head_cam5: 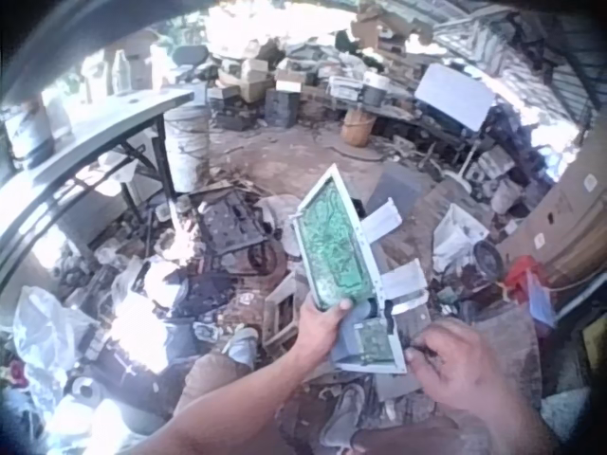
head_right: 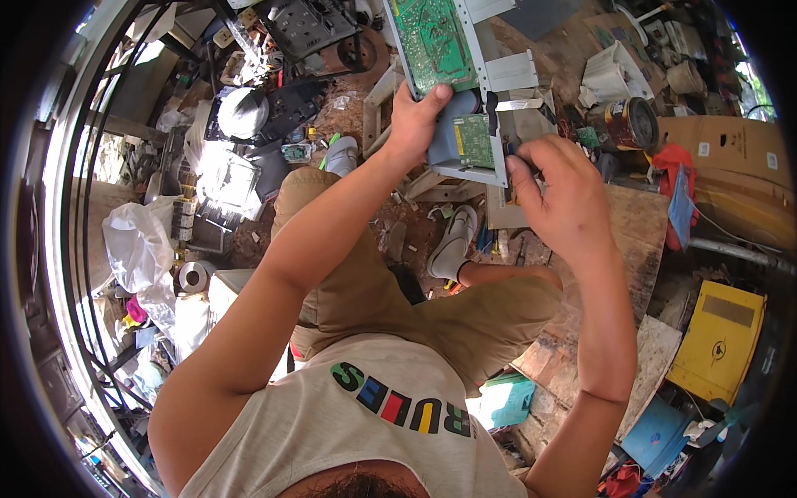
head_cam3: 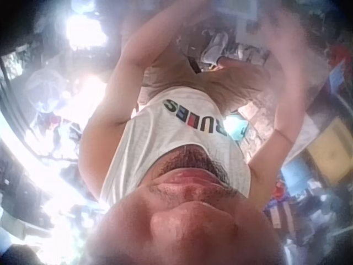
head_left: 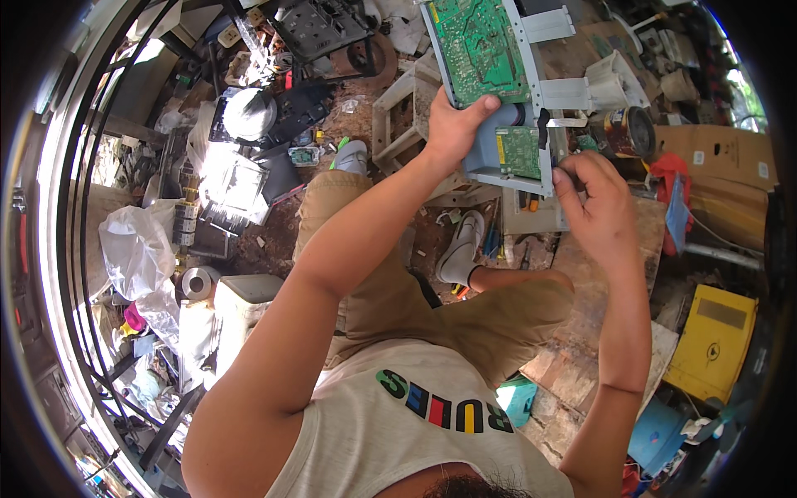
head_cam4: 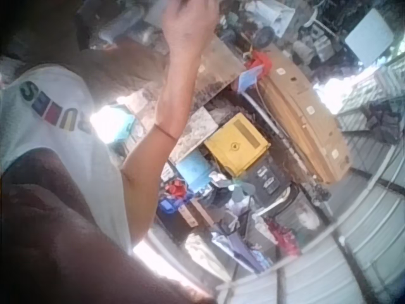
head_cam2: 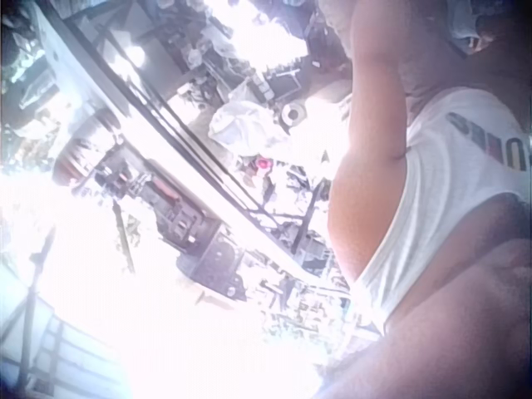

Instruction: The person disassembles an electronic component, removing wires and using a screwdriver to detach a circuit board from a plastic housing.

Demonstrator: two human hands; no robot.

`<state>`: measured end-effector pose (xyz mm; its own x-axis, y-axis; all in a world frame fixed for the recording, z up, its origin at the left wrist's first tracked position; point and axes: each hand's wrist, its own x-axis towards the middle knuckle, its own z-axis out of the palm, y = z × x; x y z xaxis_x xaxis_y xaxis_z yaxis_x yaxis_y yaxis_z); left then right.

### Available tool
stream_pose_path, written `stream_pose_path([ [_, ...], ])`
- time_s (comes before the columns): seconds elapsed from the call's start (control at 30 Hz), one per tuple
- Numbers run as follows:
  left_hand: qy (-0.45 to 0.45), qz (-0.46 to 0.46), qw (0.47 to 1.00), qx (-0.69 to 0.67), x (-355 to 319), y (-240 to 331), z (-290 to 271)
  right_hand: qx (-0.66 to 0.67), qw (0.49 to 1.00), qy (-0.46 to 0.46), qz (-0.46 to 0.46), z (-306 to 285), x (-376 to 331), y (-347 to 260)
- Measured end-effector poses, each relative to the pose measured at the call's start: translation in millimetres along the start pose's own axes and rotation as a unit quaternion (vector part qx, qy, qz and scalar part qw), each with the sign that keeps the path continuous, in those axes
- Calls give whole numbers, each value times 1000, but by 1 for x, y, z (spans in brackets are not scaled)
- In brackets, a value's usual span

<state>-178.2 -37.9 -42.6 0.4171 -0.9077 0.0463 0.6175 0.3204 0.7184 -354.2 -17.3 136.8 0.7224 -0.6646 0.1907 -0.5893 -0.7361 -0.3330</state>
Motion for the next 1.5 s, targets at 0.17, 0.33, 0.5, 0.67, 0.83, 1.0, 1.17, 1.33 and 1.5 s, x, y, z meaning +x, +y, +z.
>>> stream_pose_path([
  [0.17, 16, 1, 1000, -21, -4, 6, 4, 22, 998, -2, 61, -5, -3, -8],
  [0.33, 20, 28, 999, 8, 2, -5, -4, -18, 999, 27, -31, 2, -2, 4],
  [0.5, 1, 6, 1000, -20, -2, -1, 3, 3, 999, 35, -12, -3, -7, 5],
  [0.67, -15, 22, 1000, 15, -1, -5, 0, -44, 998, 18, -34, 1, -8, 12],
  [0.83, -18, 11, 1000, -4, 0, -6, -3, 12, 999, 33, -11, -3, -10, 13],
  [1.0, -10, 1, 1000, 16, 0, -7, -4, 227, 971, 17, 71, -8, -9, 30],
  [1.17, 10, 11, 999, 39, -3, -7, 1, 665, 716, 20, 212, -5, -9, 64],
  [1.33, 16, 20, 998, 49, 0, -11, -7, 226, 958, 9, 176, 2, -2, 28],
  [1.5, 0, 27, 999, 31, -2, -8, -2, 20, 999, 16, 44, 1, 9, 29],
])
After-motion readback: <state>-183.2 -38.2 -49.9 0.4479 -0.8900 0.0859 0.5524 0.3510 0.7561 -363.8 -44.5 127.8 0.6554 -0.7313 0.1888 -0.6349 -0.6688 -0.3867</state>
